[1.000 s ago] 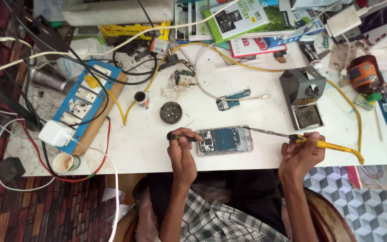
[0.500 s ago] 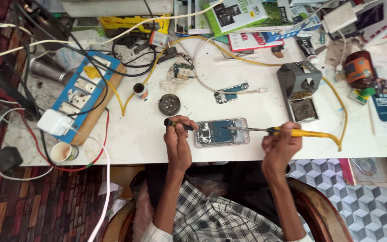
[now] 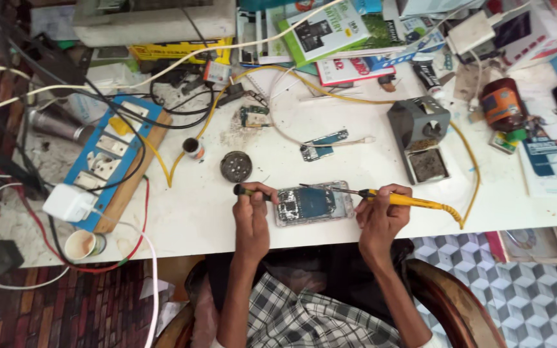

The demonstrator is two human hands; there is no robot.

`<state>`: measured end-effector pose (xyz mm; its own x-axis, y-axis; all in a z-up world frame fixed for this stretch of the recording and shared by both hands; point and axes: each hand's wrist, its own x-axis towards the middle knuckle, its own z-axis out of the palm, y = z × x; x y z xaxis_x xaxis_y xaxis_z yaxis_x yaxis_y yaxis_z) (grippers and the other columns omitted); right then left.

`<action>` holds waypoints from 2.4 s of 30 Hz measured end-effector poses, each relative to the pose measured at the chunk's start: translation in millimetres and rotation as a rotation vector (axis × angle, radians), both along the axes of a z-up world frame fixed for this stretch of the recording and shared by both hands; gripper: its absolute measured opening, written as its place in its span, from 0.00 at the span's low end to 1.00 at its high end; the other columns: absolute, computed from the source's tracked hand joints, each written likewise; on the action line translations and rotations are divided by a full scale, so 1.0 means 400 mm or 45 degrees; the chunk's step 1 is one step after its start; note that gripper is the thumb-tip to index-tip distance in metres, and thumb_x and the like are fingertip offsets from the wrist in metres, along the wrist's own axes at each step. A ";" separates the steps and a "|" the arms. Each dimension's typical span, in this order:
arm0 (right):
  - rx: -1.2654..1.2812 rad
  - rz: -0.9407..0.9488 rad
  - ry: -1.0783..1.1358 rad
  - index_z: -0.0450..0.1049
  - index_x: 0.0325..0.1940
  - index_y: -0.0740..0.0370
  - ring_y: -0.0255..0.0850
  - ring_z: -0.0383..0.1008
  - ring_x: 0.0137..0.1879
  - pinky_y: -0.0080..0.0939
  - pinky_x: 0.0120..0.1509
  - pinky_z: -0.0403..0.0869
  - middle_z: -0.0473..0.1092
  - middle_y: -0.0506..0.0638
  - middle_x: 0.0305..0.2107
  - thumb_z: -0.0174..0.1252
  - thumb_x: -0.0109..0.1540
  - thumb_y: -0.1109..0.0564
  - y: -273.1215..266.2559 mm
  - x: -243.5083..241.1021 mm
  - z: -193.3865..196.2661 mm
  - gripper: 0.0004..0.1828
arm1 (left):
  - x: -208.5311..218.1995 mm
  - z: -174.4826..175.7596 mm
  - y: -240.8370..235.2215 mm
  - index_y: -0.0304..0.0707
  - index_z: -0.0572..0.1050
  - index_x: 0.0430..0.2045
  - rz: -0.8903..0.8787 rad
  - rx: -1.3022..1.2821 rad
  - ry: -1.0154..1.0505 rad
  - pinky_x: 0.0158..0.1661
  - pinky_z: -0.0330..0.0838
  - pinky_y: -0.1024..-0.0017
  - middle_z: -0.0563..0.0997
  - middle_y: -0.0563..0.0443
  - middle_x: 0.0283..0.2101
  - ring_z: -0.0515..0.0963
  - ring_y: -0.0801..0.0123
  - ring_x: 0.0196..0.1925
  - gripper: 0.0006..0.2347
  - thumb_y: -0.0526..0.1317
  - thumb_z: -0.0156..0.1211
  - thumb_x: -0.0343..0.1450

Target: The person uses a soldering iron and solder wire to work on a disassembled mobile phone circuit board. They repeatedly apply solder to various points on the board while holding the solder wire with the other hand.

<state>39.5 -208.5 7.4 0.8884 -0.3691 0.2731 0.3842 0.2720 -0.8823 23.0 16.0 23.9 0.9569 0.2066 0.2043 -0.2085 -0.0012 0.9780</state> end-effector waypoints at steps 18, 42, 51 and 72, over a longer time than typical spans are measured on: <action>0.031 0.036 0.195 0.62 0.43 0.62 0.30 0.56 0.16 0.30 0.19 0.58 0.66 0.53 0.17 0.50 0.74 0.54 0.002 0.002 0.025 0.10 | -0.017 -0.008 -0.021 0.40 0.23 0.72 0.004 0.260 -0.296 0.48 0.74 0.67 0.71 0.47 0.34 0.72 0.67 0.36 0.30 0.27 0.34 0.81; -0.149 0.002 0.291 0.60 0.42 0.61 0.33 0.63 0.17 0.29 0.19 0.61 0.65 0.50 0.16 0.50 0.74 0.51 0.015 0.018 0.019 0.12 | -0.014 -0.041 -0.017 0.43 0.38 0.66 -0.012 0.250 -0.265 0.39 0.68 0.75 0.70 0.46 0.35 0.72 0.69 0.37 0.24 0.21 0.33 0.78; -0.141 -0.005 0.297 0.59 0.40 0.61 0.32 0.62 0.18 0.30 0.19 0.59 0.62 0.49 0.16 0.50 0.75 0.55 0.007 0.016 0.012 0.12 | -0.018 -0.046 -0.020 0.41 0.38 0.63 -0.053 0.199 -0.311 0.46 0.70 0.75 0.68 0.43 0.38 0.71 0.66 0.39 0.27 0.17 0.30 0.72; 0.041 0.026 0.166 0.60 0.41 0.61 0.32 0.62 0.17 0.30 0.19 0.60 0.64 0.49 0.16 0.50 0.75 0.53 0.002 0.019 0.004 0.12 | -0.022 -0.043 -0.019 0.41 0.42 0.63 0.106 0.163 -0.357 0.46 0.68 0.67 0.74 0.45 0.33 0.70 0.67 0.35 0.15 0.39 0.35 0.85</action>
